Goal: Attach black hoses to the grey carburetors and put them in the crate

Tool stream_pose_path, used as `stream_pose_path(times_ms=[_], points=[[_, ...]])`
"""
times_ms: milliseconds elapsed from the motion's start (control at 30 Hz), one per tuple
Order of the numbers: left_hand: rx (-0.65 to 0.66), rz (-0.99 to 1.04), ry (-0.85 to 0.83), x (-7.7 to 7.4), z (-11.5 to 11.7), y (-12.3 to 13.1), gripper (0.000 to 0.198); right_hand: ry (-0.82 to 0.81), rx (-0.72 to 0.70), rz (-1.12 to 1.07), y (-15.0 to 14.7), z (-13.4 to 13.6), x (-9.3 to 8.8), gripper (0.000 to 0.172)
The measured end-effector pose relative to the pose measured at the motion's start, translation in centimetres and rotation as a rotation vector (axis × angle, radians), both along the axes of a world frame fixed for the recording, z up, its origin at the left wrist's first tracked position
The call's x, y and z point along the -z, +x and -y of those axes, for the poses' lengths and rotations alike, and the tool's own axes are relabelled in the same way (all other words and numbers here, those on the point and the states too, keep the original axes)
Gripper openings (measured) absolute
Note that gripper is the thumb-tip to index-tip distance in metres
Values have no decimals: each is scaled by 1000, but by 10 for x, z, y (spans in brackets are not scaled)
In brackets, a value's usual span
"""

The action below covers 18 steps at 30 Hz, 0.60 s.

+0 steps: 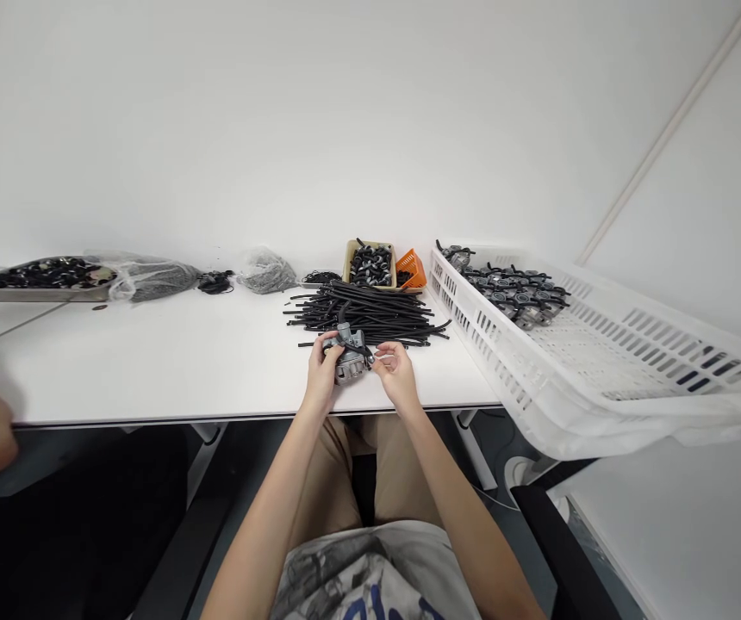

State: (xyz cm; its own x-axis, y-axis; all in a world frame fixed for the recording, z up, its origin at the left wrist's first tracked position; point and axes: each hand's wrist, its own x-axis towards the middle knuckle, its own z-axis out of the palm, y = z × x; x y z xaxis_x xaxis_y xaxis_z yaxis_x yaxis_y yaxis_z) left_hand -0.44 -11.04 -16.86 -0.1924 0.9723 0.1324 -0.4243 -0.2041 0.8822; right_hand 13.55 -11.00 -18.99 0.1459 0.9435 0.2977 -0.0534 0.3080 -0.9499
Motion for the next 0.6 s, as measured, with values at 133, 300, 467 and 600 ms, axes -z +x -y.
stream_pose_path(times_ms=[133,300,467,600], points=[[156,195,-151,-7,5,-7,47,23,-146,-126,3,4,-6,43],[369,289,-254,-12,10,-16,56,-41,-136,-193,4,6,-7,34],[552,283,-244,-14,12,-15,52,-3,-156,-163,3,5,-8,26],[563,247,-323,-13,14,-13,44,101,-184,-81,2,10,-18,30]])
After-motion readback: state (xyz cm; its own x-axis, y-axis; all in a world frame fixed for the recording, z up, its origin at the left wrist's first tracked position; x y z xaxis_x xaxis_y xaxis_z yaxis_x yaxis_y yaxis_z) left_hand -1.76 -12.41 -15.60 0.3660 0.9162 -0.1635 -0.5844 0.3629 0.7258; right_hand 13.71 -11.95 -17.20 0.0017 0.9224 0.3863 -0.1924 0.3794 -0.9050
